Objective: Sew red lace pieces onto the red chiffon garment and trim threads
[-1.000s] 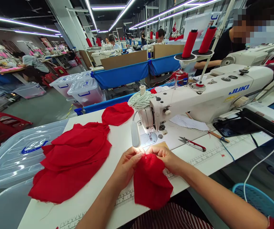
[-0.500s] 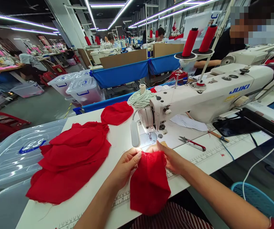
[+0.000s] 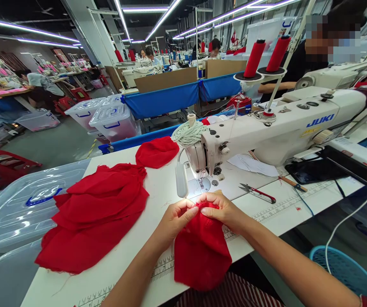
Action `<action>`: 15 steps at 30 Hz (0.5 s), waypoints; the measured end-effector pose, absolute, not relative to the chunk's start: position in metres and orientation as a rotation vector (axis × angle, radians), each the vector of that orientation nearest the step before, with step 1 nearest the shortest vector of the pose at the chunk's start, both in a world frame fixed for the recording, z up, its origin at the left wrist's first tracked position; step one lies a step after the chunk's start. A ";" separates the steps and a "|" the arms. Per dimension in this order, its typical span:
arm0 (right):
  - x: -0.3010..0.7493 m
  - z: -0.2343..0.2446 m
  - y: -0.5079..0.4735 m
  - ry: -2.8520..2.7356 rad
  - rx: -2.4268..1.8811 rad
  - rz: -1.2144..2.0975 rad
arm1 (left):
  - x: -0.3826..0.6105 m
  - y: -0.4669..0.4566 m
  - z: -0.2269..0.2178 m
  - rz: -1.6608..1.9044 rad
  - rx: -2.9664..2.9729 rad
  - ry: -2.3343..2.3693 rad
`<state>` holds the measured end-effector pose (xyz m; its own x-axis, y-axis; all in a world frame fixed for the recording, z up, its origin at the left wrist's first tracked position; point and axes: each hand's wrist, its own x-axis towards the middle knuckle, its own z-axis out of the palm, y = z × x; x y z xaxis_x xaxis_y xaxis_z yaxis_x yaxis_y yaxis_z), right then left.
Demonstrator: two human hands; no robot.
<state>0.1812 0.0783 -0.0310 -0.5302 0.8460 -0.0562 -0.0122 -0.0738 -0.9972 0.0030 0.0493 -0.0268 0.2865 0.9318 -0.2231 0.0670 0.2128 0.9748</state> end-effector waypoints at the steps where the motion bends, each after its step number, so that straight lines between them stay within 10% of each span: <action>1: 0.181 -0.030 0.078 -1.584 -0.925 1.632 | 0.003 0.049 -0.027 0.841 1.243 1.135; 15: 0.166 -0.047 0.074 -1.401 -0.890 1.586 | 0.012 0.044 -0.036 1.027 1.546 1.457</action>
<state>0.1658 0.0736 -0.0473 -0.4134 0.9105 0.0112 -0.1233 -0.0438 -0.9914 0.0119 0.0442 -0.0360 0.0240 0.9983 0.0525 0.3849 -0.0577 0.9211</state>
